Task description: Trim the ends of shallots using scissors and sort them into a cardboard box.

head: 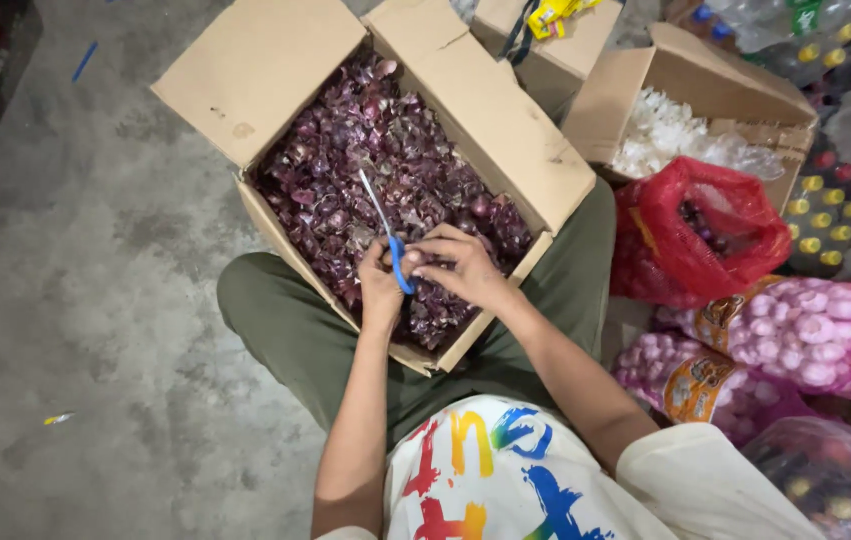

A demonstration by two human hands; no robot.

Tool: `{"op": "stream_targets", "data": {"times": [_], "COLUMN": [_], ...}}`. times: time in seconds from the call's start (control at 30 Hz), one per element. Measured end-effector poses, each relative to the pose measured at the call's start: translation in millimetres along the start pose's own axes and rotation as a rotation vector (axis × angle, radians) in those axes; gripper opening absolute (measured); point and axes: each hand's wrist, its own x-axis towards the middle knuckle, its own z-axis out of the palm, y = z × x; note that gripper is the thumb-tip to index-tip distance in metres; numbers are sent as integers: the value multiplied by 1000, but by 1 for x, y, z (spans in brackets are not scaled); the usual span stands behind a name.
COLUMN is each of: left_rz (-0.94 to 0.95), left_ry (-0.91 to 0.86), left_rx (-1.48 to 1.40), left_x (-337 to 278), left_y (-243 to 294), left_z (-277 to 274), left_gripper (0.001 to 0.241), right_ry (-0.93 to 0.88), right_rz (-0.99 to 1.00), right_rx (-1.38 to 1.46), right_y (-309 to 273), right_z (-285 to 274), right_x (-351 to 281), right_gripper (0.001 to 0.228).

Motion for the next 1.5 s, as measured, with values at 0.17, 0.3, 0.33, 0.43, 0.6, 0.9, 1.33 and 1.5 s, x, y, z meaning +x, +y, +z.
{"op": "stream_targets", "data": {"times": [0.17,0.3,0.33,0.43,0.6,0.9,1.33,1.5], "left_rz": [37,-16,-19,-30,28,0,227,280], "left_ry": [21,-79,-85,-23,-26,19,19,-44], "left_rx": [98,13,19,-146,-2,-31,195,234], "left_x": [1,-5,-5,-4,-4,-25,-29,-43], "left_y": [-1,1,6,13,-1,37,44,69], "left_z": [4,6,7,12,6,20,25,46], "left_gripper": [43,51,51,50,42,47,46,59], "right_ry": [119,227,236,319,129,87,171,171], "right_rz": [-10,268,269,284,-17,102,-23,-19], "right_rx": [84,307,311,223,-11,273,105,88], "right_y": [47,68,59,30,11,18,-11,-10], "right_z": [9,14,11,0,-2,3,-11,-15], "right_x": [-9,-19,-17,-15,-15,-21,-19,-20], "right_gripper": [19,15,15,28,44,25,36,37]}}
